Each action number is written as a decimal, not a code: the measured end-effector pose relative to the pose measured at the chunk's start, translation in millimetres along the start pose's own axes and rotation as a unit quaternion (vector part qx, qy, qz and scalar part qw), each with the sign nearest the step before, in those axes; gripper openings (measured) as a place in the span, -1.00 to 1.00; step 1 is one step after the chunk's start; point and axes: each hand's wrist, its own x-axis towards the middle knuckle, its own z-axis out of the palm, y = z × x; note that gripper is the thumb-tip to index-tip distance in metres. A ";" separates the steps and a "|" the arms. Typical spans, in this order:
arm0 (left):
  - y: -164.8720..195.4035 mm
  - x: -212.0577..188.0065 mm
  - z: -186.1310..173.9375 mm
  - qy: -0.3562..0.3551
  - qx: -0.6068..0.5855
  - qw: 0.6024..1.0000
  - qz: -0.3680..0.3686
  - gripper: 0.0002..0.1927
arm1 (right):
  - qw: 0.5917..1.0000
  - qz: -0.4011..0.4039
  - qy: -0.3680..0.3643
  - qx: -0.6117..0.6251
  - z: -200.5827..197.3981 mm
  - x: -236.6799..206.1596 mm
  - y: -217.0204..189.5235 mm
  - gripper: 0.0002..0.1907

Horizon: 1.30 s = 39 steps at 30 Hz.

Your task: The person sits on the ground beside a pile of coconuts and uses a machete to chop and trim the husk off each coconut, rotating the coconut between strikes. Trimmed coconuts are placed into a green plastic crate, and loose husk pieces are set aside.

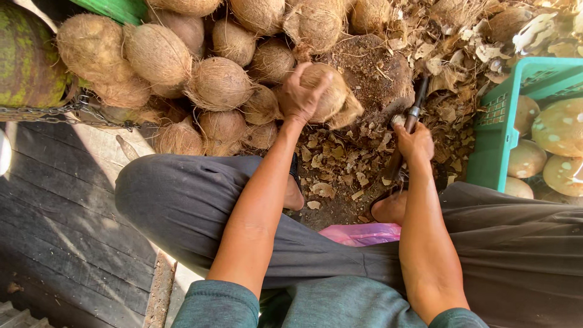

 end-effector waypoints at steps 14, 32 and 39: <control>10.1 -33.8 5.7 -0.072 0.119 0.967 0.212 -0.15 | 0.927 -0.168 -0.287 0.176 -10.8 -8.7 -194.1 -0.35; -7.8 -35.6 8.3 0.013 0.077 0.973 0.217 -0.16 | 0.798 -0.365 -0.295 0.377 -73.9 -22.8 -199.6 -0.92; -13.8 -31.3 14.0 0.054 0.093 0.971 0.214 -0.19 | 0.867 -0.386 -0.234 0.209 -212.3 -22.5 -188.4 -0.90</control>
